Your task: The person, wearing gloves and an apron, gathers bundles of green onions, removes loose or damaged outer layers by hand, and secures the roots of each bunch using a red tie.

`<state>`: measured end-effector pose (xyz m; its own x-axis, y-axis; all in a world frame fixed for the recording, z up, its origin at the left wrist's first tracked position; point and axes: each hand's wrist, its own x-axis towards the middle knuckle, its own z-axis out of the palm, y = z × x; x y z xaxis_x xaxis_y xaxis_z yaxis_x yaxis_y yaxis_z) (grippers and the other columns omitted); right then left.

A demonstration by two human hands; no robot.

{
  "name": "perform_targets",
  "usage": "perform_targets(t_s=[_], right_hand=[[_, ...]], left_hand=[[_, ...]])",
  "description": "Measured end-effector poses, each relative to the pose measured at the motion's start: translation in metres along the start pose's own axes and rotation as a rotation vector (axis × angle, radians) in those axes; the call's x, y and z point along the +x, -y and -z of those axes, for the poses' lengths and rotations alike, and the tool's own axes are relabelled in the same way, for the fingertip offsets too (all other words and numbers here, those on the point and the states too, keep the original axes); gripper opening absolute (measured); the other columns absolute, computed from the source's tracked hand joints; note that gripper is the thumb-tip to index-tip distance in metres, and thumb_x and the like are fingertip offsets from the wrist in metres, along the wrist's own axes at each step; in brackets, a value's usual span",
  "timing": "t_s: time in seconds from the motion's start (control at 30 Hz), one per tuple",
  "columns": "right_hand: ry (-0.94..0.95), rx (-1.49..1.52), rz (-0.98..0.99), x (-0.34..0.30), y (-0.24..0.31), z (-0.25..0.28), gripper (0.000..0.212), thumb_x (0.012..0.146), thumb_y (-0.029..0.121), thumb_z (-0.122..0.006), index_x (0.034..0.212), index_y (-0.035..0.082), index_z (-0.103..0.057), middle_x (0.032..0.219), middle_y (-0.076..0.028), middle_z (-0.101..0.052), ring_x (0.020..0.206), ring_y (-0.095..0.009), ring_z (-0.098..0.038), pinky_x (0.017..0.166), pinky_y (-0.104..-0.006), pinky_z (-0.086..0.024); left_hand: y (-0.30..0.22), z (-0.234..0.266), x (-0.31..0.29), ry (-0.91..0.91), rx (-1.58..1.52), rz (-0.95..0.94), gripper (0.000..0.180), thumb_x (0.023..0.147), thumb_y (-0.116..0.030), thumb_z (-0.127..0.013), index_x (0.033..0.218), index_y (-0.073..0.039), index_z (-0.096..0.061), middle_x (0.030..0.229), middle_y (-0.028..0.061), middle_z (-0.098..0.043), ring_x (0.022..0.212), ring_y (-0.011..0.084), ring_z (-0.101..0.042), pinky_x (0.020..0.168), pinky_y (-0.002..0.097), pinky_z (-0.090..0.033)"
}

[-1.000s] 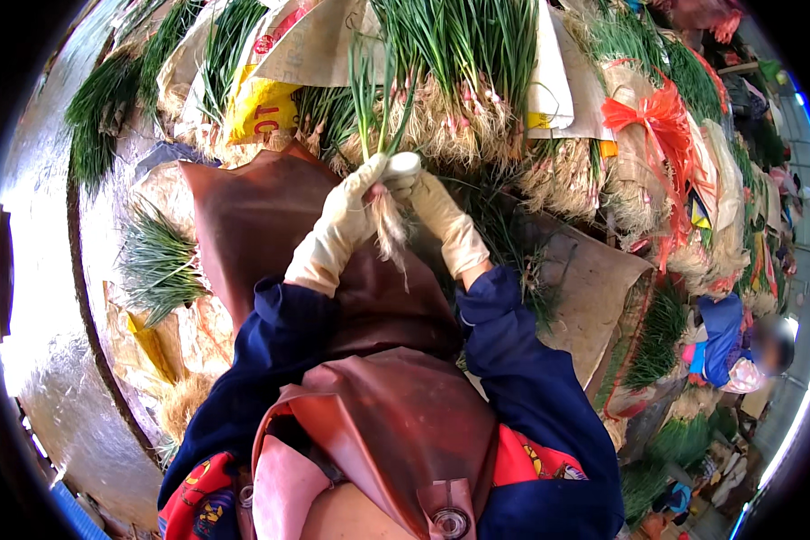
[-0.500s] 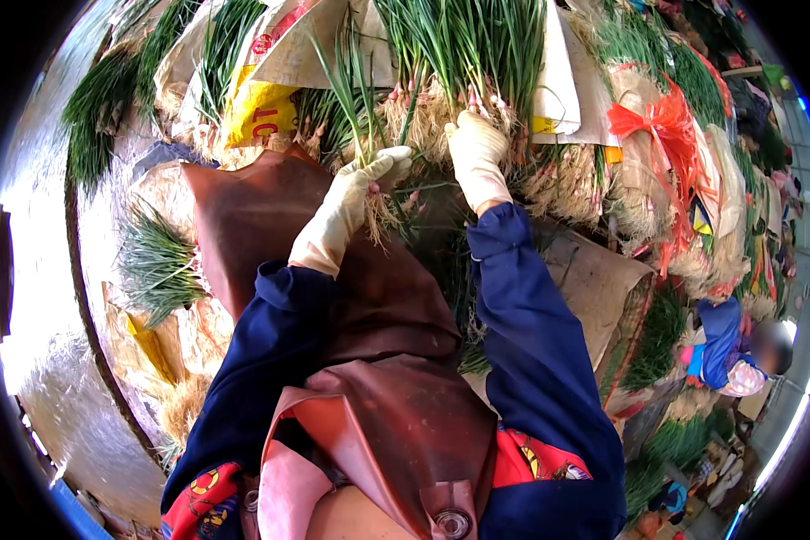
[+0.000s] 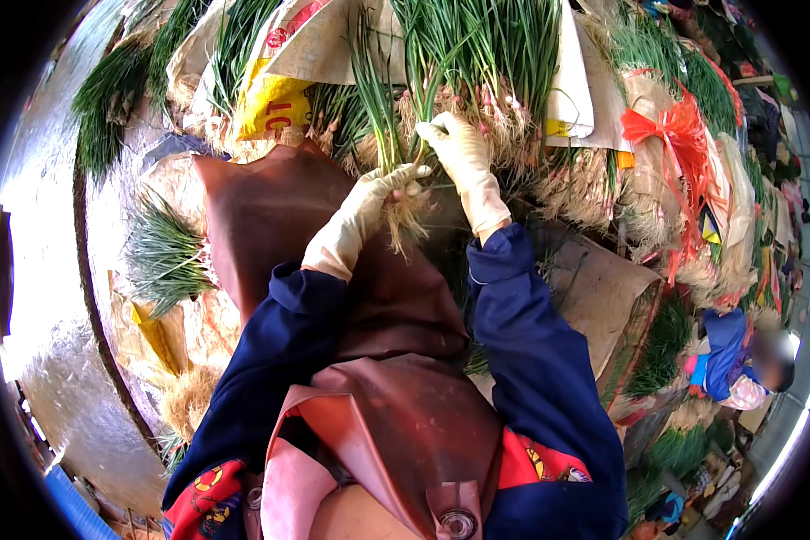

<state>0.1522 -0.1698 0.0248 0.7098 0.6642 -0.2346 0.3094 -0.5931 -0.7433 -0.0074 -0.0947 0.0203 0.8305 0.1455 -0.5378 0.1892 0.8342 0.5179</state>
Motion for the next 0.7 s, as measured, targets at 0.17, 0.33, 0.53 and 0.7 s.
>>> perform_targets(t_s=[0.17,0.33,0.53,0.7], right_hand=[[-0.255,-0.468,0.205,-0.018,-0.039,0.032,0.026,0.087,0.033,-0.057,0.086,0.007,-0.055,0.076,-0.013,-0.057,0.069,-0.03,-0.057,0.065,-0.0411,-0.046],[0.328,-0.666,-0.048,-0.04,-0.061,0.043,0.041,0.078,0.049,-0.062,0.088,0.009,-0.064,0.082,-0.011,-0.066,0.076,-0.031,-0.064,0.07,-0.0414,-0.048],[-0.061,-0.813,-0.129,0.04,0.002,0.03,0.04,0.088,0.051,-0.046,0.091,0.015,-0.064,0.073,-0.006,-0.065,0.07,-0.024,-0.064,0.066,-0.0385,-0.047],[-0.239,-0.634,0.056,-0.002,0.04,0.041,0.031,0.088,0.048,-0.05,0.088,0.02,-0.063,0.068,-0.002,-0.064,0.058,-0.02,-0.061,0.057,-0.0364,-0.047]], left_hand=[[0.007,0.035,-0.009,0.379,-0.26,0.018,0.028,0.091,-0.016,-0.054,0.109,0.005,-0.057,0.084,0.0119,-0.061,0.087,0.0228,-0.062,0.078,0.035,-0.051],[-0.01,0.021,-0.032,0.173,-0.371,-0.162,0.027,0.09,-0.019,-0.057,0.107,0.001,-0.057,0.088,0.011,-0.063,0.091,0.026,-0.062,0.086,0.0424,-0.049],[-0.007,0.013,-0.011,-0.02,-0.408,-0.112,0.026,0.089,-0.018,-0.058,0.107,0.001,-0.059,0.091,0.0083,-0.064,0.084,0.0212,-0.062,0.081,0.0384,-0.052],[-0.021,0.013,0.005,-0.027,-0.184,-0.28,0.038,0.089,-0.017,-0.058,0.121,0.004,-0.051,0.105,0.0095,-0.063,0.089,0.0162,-0.061,0.079,0.0286,-0.05]])
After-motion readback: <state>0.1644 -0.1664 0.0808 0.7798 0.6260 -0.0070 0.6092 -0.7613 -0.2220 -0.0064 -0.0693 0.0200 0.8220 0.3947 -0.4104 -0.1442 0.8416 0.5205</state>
